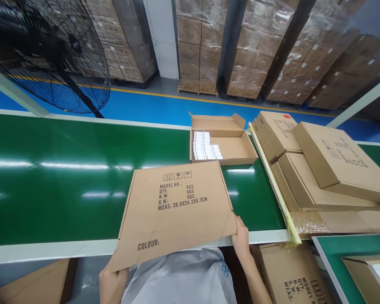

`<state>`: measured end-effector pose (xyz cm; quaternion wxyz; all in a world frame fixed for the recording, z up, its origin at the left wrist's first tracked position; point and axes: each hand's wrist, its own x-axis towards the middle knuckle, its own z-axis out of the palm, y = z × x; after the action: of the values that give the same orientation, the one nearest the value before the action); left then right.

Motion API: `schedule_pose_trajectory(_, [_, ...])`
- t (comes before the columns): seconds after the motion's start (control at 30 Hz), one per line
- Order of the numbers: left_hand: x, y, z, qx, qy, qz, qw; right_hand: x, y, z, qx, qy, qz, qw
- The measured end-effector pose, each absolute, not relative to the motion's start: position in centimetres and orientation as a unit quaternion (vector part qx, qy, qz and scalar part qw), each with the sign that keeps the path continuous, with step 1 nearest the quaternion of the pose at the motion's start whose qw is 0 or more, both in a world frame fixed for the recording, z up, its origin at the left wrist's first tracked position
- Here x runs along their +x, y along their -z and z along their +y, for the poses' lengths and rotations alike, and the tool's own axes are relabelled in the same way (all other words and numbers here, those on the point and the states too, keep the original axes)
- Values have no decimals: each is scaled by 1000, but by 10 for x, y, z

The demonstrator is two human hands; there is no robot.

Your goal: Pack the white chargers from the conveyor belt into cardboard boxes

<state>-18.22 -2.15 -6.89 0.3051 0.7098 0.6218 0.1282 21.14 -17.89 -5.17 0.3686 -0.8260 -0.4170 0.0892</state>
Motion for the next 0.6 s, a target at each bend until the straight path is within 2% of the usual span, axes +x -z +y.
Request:
schedule_pose_trajectory(0.23, [-147,54,-35,634,-217,675,311,217,53,-186,-813,-86,-383,429])
schedule_pose_trajectory(0.43, [-142,58,-38,638,-242,657,319,238,55,-198,-817,-116,-412,387])
schedule_pose_trajectory(0.6, [-126,50,-43,668,-206,647,305,247,66,-200,-824,-69,-421,373])
